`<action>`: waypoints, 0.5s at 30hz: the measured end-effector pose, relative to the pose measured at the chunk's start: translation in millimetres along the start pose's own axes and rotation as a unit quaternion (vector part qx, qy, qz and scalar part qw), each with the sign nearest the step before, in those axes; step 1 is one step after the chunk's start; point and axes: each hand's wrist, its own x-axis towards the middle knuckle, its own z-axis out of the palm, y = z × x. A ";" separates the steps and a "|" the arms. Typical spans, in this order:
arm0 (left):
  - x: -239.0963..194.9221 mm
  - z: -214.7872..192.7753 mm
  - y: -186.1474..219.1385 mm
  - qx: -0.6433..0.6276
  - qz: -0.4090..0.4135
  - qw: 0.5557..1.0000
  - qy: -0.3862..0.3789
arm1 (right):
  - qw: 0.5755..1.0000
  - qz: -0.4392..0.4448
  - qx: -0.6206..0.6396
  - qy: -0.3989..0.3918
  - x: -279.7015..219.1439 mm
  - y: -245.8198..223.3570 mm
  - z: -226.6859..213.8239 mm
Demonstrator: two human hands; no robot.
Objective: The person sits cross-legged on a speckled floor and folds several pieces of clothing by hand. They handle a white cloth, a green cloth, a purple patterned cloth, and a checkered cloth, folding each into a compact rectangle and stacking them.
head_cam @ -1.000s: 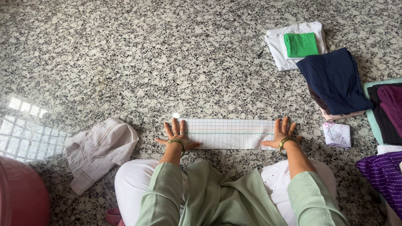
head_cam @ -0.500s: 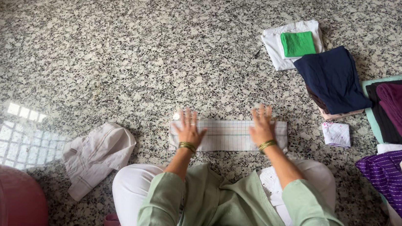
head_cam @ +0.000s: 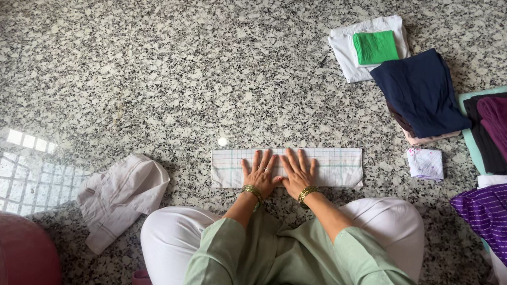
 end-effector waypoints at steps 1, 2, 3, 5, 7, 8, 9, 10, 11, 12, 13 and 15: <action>0.8 -0.1 -1.5 0.001 -0.004 1.000 -0.003 | 1.000 0.016 0.003 -0.013 -4.4 -1.8 -6.5; 1.9 -2.9 -2.4 0.002 -0.008 1.000 -0.003 | 0.999 0.033 0.006 -0.025 -6.8 -2.5 -14.4; 0.2 -6.8 -3.9 0.002 -0.025 1.000 -0.010 | 0.998 0.049 0.008 -0.037 -9.0 -3.2 -21.6; -7.4 -17.9 -7.6 0.002 -0.060 0.998 -0.022 | 0.995 0.082 0.008 -0.058 -14.1 -0.2 -33.7; -13.3 -30.8 -11.1 0.001 -0.092 0.995 -0.045 | 0.990 0.119 0.013 -0.075 -16.1 7.8 -44.1; -15.5 -35.6 -13.6 0.001 -0.108 0.992 -0.057 | 0.987 0.140 0.019 -0.083 -17.2 13.7 -48.0; -16.3 -38.9 -16.3 -0.001 -0.121 0.991 -0.059 | 0.982 0.161 0.025 -0.090 -17.7 20.1 -51.3; -16.4 -40.4 -20.1 -0.003 -0.133 0.989 -0.061 | 0.977 0.189 0.036 -0.093 -17.6 26.4 -54.2; -16.3 -39.9 -25.1 -0.005 -0.146 0.987 -0.063 | 0.971 0.217 0.047 -0.095 -17.5 33.2 -56.9; -15.5 -38.2 -31.4 -0.006 -0.164 0.985 -0.057 | 0.963 0.244 0.058 -0.096 -17.4 40.3 -59.4; -14.3 -35.4 -38.8 -0.007 -0.182 0.982 -0.052 | 0.956 0.266 0.065 -0.102 -18.3 47.5 -61.3; -10.7 -29.2 -54.7 -0.023 -0.217 0.975 -0.043 | 0.941 0.309 0.080 -0.111 -18.9 62.3 -65.1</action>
